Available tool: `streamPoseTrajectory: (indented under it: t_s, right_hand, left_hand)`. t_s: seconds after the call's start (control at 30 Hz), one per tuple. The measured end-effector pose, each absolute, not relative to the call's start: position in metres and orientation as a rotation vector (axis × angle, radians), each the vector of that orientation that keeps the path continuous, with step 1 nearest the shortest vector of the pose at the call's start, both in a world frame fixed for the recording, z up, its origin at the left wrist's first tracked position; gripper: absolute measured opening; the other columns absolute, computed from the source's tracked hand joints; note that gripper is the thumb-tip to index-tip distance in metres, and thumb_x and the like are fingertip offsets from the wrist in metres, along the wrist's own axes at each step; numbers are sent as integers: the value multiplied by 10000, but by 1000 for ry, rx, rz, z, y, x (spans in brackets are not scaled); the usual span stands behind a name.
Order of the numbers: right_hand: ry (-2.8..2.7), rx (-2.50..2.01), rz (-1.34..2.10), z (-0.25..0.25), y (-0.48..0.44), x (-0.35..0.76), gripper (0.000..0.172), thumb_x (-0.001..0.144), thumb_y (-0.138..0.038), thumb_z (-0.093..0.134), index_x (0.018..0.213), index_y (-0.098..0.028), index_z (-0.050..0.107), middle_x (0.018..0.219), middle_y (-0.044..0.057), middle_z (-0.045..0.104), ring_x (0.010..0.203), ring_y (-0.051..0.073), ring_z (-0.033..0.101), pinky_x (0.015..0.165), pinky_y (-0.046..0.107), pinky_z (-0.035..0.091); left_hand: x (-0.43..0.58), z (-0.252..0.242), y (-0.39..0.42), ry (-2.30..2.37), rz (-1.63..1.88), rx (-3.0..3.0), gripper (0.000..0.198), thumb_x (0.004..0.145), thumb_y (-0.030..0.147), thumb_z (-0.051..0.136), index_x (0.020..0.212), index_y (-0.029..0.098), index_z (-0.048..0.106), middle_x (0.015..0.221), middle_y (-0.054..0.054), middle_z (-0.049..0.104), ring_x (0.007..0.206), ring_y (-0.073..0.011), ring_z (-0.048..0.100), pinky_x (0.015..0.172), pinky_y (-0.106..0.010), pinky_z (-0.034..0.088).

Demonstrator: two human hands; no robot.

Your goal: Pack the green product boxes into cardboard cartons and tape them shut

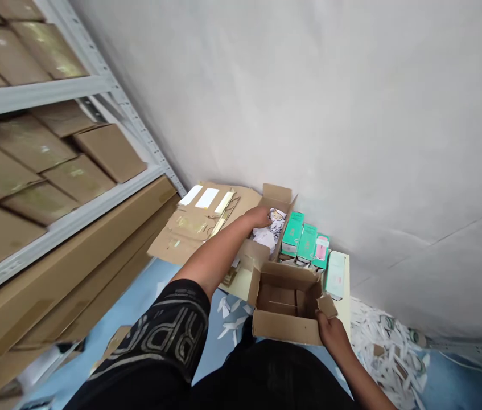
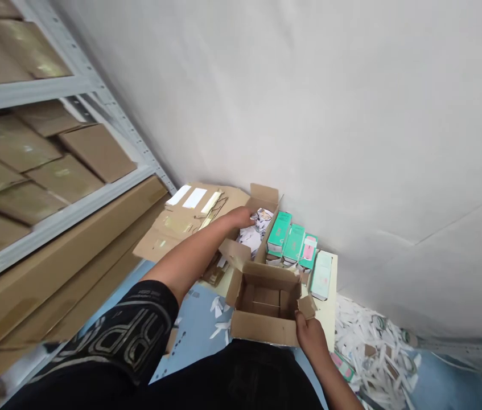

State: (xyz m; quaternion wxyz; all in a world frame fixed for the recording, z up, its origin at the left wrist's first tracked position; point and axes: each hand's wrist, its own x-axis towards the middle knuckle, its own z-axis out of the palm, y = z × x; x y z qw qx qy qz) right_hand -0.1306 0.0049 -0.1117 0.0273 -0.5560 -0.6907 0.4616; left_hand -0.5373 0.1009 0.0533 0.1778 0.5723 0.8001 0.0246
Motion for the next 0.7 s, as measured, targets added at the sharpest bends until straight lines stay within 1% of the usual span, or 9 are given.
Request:
streamPoseTrajectory:
  t_s: [0.1, 0.17, 0.23, 0.33, 0.4, 0.47, 0.57, 0.63, 0.7]
  right_hand:
    - [-2004, -1756, 1439, -109, -6, -145, 590, 943, -562, 394, 981, -124, 788, 941, 178, 788, 1124, 326, 702, 934, 336, 494]
    - [-1909, -1826, 1424, -106, -15, -155, 595, 931, -591, 423, 957, -124, 791, 913, 174, 789, 1105, 333, 707, 929, 335, 501]
    - [-1825, -1897, 1386, -103, -24, -165, 612, 925, -616, 427, 945, -125, 791, 922, 178, 790, 1099, 335, 708, 931, 331, 505]
    - [-1710, -1981, 1331, -99, -40, -179, 656, 928, -649, 394, 930, -125, 789, 922, 186, 790, 1101, 335, 705, 938, 327, 508]
    - [-1649, -2006, 1307, -98, -49, -186, 678, 929, -664, 375, 925, -125, 786, 912, 185, 788, 1107, 335, 701, 942, 326, 506]
    - [-1614, -2009, 1289, -97, -57, -192, 685, 937, -659, 354, 919, -124, 782, 895, 182, 786, 1116, 335, 698, 946, 325, 503]
    - [-1596, -2028, 1251, -94, -63, -197, 680, 952, -628, 323, 904, -123, 776, 871, 182, 782, 1102, 332, 702, 935, 324, 499]
    - [-1607, -2059, 1224, -92, -63, -199, 671, 952, -615, 316, 875, -128, 771, 855, 184, 779, 1065, 331, 710, 909, 326, 501]
    - [-1642, -2085, 1200, -90, -61, -200, 664, 951, -600, 305, 841, -134, 765, 862, 192, 779, 1028, 329, 718, 881, 330, 501]
  left_hand:
    - [-557, 21, 152, 2241, 19, 1594, 480, 727, 275, 809, 1187, 166, 727, 1242, -149, 734, 1157, -289, 664, 964, -291, 492]
    - [-568, -4, 180, 2223, -26, 1542, 531, 674, 255, 851, 1174, 131, 725, 1212, -186, 739, 1123, -308, 686, 929, -296, 510]
    - [-577, -30, 203, 2208, -51, 1486, 616, 645, 269, 880, 1210, 108, 698, 1196, -211, 740, 1079, -318, 707, 880, -301, 527]
    - [-582, -63, 223, 2193, -43, 1439, 757, 673, 331, 883, 1338, 97, 605, 1236, -230, 722, 1065, -313, 718, 845, -305, 535]
    - [-581, -78, 227, 2192, -21, 1440, 774, 716, 364, 863, 1377, 90, 567, 1267, -250, 703, 1100, -319, 710, 854, -314, 532]
    - [-579, -88, 226, 2176, 2, 1474, 689, 750, 359, 843, 1340, 96, 602, 1280, -257, 694, 1145, -328, 694, 879, -326, 524]
    - [-579, -87, 221, 2122, 27, 1555, 473, 770, 302, 822, 1192, 119, 712, 1258, -240, 710, 1166, -340, 683, 909, -338, 510]
    - [-582, -77, 217, 2106, 56, 1600, 383, 773, 284, 811, 1122, 139, 754, 1238, -224, 722, 1159, -339, 684, 915, -336, 505]
    - [-587, -57, 211, 2116, 106, 1637, 354, 780, 290, 796, 1109, 161, 770, 1223, -204, 731, 1157, -330, 682, 923, -330, 499]
